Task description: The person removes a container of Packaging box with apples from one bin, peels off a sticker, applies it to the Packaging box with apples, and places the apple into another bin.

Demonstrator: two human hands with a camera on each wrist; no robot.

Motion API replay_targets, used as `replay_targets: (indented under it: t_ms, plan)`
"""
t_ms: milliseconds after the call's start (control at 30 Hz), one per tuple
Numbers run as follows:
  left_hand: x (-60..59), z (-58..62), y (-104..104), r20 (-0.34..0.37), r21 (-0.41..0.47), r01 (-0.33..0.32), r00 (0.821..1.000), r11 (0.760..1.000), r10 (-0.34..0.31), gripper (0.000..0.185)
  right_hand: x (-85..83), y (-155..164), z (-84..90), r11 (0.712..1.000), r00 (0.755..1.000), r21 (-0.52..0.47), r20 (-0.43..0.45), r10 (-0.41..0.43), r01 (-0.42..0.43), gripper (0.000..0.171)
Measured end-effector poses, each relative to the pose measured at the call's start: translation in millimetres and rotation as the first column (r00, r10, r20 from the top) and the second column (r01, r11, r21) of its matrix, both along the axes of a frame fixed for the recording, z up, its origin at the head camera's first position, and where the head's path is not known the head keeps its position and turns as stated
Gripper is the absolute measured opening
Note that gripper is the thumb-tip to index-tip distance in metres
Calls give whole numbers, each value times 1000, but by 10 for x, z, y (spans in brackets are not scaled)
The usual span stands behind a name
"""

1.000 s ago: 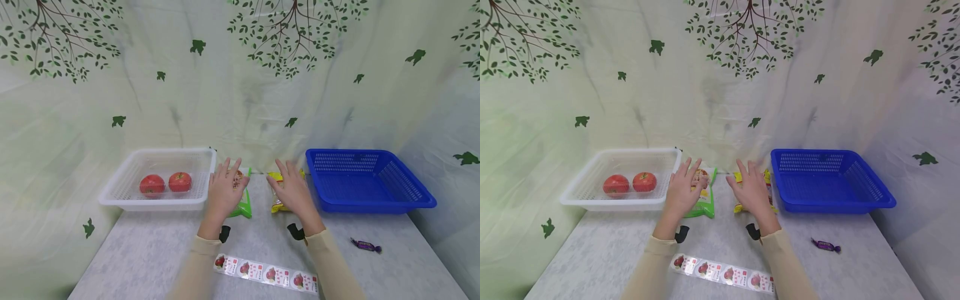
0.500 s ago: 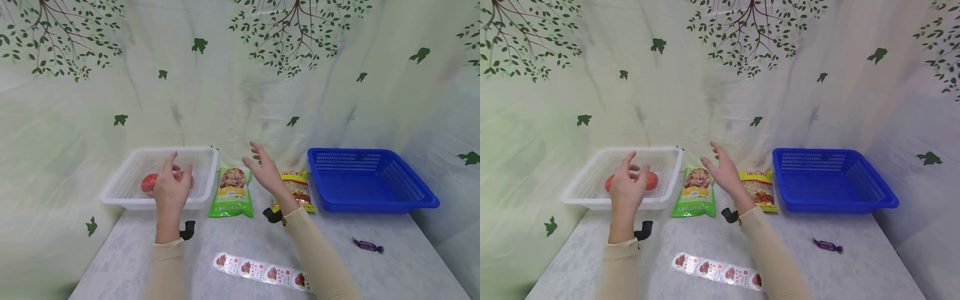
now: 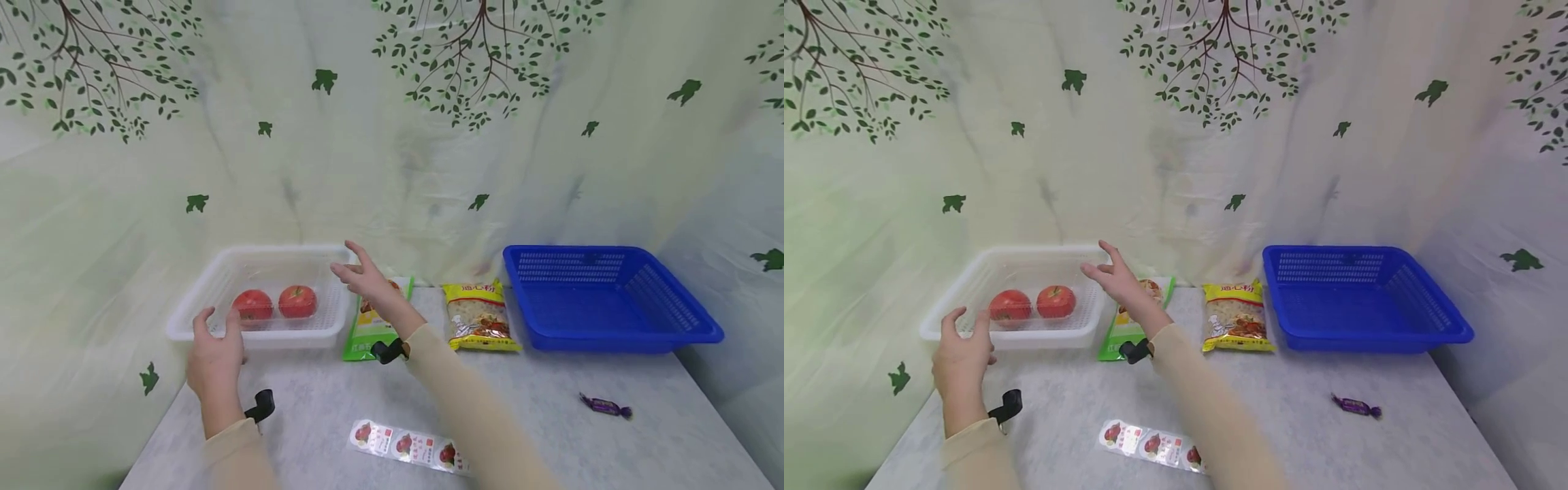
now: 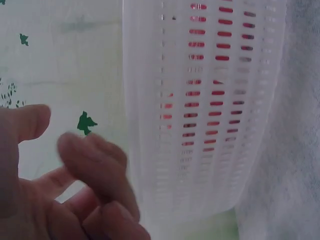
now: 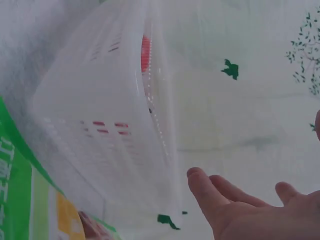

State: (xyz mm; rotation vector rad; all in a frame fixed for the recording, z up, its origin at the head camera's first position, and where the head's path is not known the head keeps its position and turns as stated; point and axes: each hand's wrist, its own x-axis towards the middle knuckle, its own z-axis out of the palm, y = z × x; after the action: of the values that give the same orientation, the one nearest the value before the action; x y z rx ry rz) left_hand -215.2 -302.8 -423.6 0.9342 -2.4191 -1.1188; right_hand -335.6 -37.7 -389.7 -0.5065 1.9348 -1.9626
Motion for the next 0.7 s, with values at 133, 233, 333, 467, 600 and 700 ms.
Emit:
replay_targets:
  t_ms: [133,233,333,467,600,700]
  plan:
    - [0,-55,-52,78,100,78,993,992,-86,93,-20,-193,-60,997,992,-75,122,30,-21,81]
    - [-7,-96,-60,41,229,110,992,967,-123,99,-30,-347,-106,991,977,-131,205,59,-32,84]
    - [4,-116,-82,-12,356,105,994,928,-107,100,-35,-500,-129,984,956,-174,284,81,-31,86]
    - [-2,-136,-85,-79,480,94,995,872,-64,95,-49,-646,-142,987,937,-158,346,38,18,90]
    - [-50,-149,-31,-122,551,89,992,829,-25,90,-74,-746,-159,993,922,-98,387,-29,72,93]
    - [-100,-143,17,-136,582,82,991,809,-2,89,-91,-795,-168,994,910,-69,412,-51,87,92]
